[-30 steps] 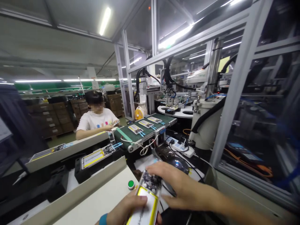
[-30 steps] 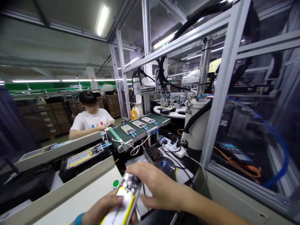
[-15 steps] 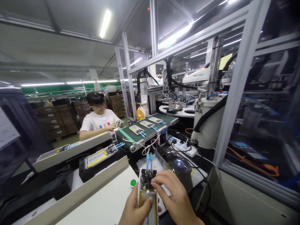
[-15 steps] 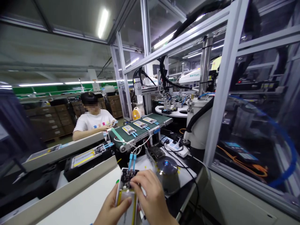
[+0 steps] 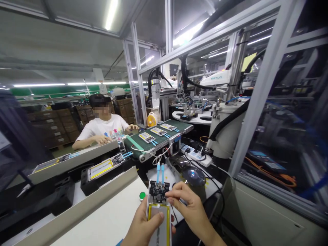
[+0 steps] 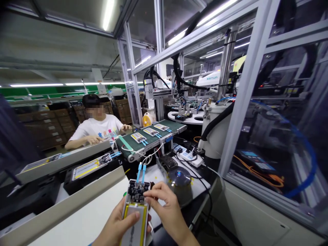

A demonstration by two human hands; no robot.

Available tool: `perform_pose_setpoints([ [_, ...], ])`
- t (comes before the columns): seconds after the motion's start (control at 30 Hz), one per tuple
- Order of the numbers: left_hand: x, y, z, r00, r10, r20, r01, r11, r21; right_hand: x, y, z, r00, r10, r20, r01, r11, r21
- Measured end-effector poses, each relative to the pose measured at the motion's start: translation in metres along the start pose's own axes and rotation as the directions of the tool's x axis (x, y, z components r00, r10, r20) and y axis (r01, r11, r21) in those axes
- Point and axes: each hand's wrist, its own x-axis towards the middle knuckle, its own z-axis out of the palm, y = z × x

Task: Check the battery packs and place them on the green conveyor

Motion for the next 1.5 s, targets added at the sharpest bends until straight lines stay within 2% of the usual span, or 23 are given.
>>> perform_pose_setpoints([
  [0.13, -0.002, 0.0, 0.0, 1.0, -0.02, -0.021, 0.021, 0.999, 0.026, 0.0, -0.001, 0.002, 0.998, -0.054, 0.032, 0.056, 0.995, -0.079],
  [0.23, -0.003, 0.003, 0.002, 0.999, -0.019, -0.032, 0.02, 0.999, 0.037, -0.006, -0.004, 0.005, 0.989, -0.145, 0.041, 0.15, 0.967, -0.205],
  [0.37, -0.006, 0.008, 0.007, 0.999, -0.028, -0.043, 0.029, 0.999, 0.033, -0.012, -0.012, 0.007, 0.944, -0.324, 0.07, 0.323, 0.855, -0.406],
  [0.47, -0.008, 0.01, 0.011, 0.998, -0.03, -0.062, 0.032, 0.999, 0.028, -0.013, -0.017, 0.005, 0.919, -0.387, 0.078, 0.378, 0.804, -0.459],
  [0.57, -0.009, 0.01, 0.013, 0.998, -0.029, -0.053, 0.028, 1.0, -0.008, -0.013, -0.019, 0.002, 0.95, -0.308, 0.052, 0.308, 0.893, -0.33],
  [0.67, -0.008, 0.01, 0.014, 0.998, -0.03, -0.059, 0.029, 1.0, -0.004, -0.015, -0.016, 0.005, 0.992, -0.115, 0.059, 0.122, 0.984, -0.129],
  [0.77, -0.007, 0.012, 0.014, 0.997, 0.0, -0.083, 0.003, 0.999, 0.037, -0.021, -0.01, 0.014, 0.99, 0.067, 0.12, -0.076, 0.994, 0.072],
  [0.83, -0.007, 0.013, 0.013, 0.994, 0.036, -0.099, -0.03, 0.998, 0.062, -0.025, -0.007, 0.019, 0.988, 0.107, 0.115, -0.122, 0.984, 0.127],
  [0.93, -0.008, 0.015, 0.012, 0.997, 0.047, -0.064, -0.042, 0.995, 0.086, -0.025, -0.006, 0.017, 1.0, -0.001, 0.023, -0.001, 0.998, 0.058],
  [1.0, -0.009, 0.016, 0.011, 0.999, 0.026, -0.028, -0.023, 0.994, 0.103, -0.022, -0.008, 0.009, 0.995, -0.1, 0.029, 0.1, 0.995, -0.016],
  [1.13, -0.01, 0.016, 0.011, 1.0, -0.003, -0.014, 0.005, 0.987, 0.159, -0.011, -0.015, -0.012, 0.958, -0.213, 0.189, 0.25, 0.949, -0.194],
  [1.23, -0.011, 0.016, 0.013, 0.999, -0.033, -0.015, 0.036, 0.981, 0.192, -0.006, -0.018, -0.019, 0.921, -0.268, 0.282, 0.352, 0.882, -0.314],
  [1.3, -0.012, 0.016, 0.016, 0.998, -0.055, -0.034, 0.061, 0.977, 0.204, -0.005, -0.018, -0.017, 0.913, -0.271, 0.304, 0.372, 0.858, -0.355],
  [1.37, -0.013, 0.017, 0.018, 0.996, -0.072, -0.058, 0.083, 0.973, 0.213, -0.008, -0.019, -0.013, 0.926, -0.247, 0.287, 0.344, 0.866, -0.364],
  [1.5, -0.013, 0.015, 0.019, 0.996, -0.043, -0.073, 0.058, 0.972, 0.229, -0.018, -0.017, 0.002, 0.968, -0.185, 0.168, 0.231, 0.918, -0.321],
])
